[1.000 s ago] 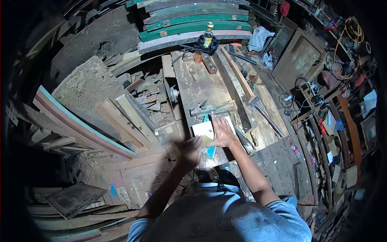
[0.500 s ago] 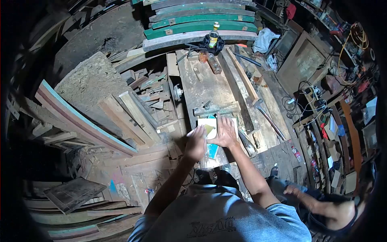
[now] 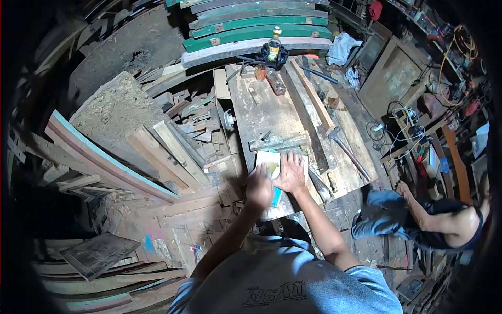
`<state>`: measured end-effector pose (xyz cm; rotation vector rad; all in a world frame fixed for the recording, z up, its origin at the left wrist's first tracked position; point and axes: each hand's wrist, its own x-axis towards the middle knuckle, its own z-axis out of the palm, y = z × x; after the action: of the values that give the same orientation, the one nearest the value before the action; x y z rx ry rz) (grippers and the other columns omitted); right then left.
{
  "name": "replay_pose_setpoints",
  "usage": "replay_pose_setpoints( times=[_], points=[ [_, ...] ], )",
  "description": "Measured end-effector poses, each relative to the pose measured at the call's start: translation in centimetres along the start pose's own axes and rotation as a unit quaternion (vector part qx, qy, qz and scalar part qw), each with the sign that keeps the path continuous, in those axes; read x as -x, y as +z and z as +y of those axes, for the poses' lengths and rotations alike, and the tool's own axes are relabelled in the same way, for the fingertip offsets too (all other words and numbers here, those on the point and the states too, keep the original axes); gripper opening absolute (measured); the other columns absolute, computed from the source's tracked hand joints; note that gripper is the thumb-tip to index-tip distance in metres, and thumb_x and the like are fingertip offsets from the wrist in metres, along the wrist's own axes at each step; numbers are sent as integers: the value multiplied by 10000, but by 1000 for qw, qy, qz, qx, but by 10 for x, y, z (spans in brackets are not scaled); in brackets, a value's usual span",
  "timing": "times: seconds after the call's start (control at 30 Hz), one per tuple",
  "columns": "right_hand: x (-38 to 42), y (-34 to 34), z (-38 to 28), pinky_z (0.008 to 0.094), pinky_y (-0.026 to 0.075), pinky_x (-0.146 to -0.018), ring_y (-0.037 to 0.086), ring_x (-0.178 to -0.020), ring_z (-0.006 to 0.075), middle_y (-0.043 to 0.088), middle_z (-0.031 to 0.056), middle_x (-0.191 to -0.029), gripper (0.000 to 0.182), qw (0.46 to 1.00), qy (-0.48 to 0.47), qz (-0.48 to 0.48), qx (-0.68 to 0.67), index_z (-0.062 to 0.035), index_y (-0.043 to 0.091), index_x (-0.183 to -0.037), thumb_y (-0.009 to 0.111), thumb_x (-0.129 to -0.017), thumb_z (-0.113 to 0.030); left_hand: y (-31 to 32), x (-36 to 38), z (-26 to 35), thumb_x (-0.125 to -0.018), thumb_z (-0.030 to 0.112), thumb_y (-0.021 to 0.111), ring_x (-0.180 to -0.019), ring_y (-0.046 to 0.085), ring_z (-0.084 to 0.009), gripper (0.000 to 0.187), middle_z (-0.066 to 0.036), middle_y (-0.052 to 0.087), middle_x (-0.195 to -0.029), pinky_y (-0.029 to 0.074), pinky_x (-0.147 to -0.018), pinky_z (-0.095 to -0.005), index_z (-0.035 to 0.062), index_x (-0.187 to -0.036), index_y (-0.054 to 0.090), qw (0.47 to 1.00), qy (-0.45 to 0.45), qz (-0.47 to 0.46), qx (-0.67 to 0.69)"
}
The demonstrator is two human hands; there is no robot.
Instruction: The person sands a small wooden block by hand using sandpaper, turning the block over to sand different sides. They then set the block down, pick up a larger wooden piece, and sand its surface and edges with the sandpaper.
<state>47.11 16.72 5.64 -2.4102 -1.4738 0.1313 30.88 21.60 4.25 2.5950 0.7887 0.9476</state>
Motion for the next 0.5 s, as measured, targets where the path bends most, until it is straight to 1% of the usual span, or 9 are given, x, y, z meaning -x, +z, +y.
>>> replay_pose_setpoints(
  times=[0.1,0.13,0.23,0.27,0.33,0.37,0.43,0.47,0.5],
  points=[
    [0,-8,1,587,297,-1254,495,-1413,444,566,274,-1402,1031,1000,-26,-9,-4,35,537,-1520,773,-762,-623,-8,20,11,-936,121,610,-1437,587,-461,512,-322,645,-1481,453,-1234,-527,-152,-1364,676,997,-17,-66,-27],
    [0,-12,0,586,308,-1236,508,-1379,434,569,274,-1386,1035,999,-24,-15,-17,42,533,-1526,764,-770,-625,-1,17,8,-939,116,615,-1453,585,-451,505,-320,644,-1499,454,-1237,-519,-140,-1370,682,997,-16,-56,-42],
    [-2,23,15,586,312,-1225,517,-1351,432,571,276,-1384,1066,998,-41,30,25,46,528,-1533,779,-751,-632,-2,-48,6,-942,109,608,-1468,578,-447,507,-326,622,-1531,467,-1229,-509,-144,-1376,675,976,-99,-192,-40],
    [-2,18,13,590,314,-1225,523,-1348,434,572,279,-1387,1037,999,-35,10,8,46,533,-1530,771,-764,-611,9,-56,-3,-945,108,602,-1472,574,-447,507,-326,613,-1541,470,-1225,-512,-144,-1380,671,982,-84,-164,-51],
    [2,15,10,595,311,-1231,526,-1358,446,573,284,-1393,1013,998,-47,42,28,50,541,-1520,753,-772,-600,39,-58,-24,-950,104,590,-1478,566,-445,507,-327,594,-1563,475,-1216,-517,-143,-1387,664,990,-49,-110,-71],
    [1,8,8,597,308,-1237,523,-1372,453,571,285,-1401,1024,999,-32,12,15,48,539,-1523,755,-765,-605,32,-56,-20,-946,94,595,-1490,556,-446,521,-336,581,-1573,473,-1222,-513,-144,-1406,652,986,-58,-142,-62],
    [-1,13,10,597,299,-1247,513,-1394,464,568,288,-1419,1051,1000,-18,2,-19,44,535,-1527,772,-739,-611,11,-51,-9,-937,73,605,-1513,534,-447,553,-355,554,-1593,468,-1235,-503,-145,-1445,628,975,-69,-205,-49],
    [-2,16,11,597,295,-1253,509,-1405,470,566,290,-1427,1066,999,-11,-3,-37,43,534,-1528,781,-727,-614,19,-26,-8,-963,76,601,-1523,530,-432,540,-348,558,-1595,422,-1275,-510,-156,-1451,623,984,-75,-157,-32],
    [-2,17,11,598,308,-1232,513,-1383,465,571,289,-1406,1020,999,-25,15,-15,41,545,-1512,763,-763,-617,10,-8,1,-971,78,599,-1523,530,-435,543,-346,559,-1595,414,-1280,-515,-157,-1460,615,988,-67,-139,-17]
  ],
)
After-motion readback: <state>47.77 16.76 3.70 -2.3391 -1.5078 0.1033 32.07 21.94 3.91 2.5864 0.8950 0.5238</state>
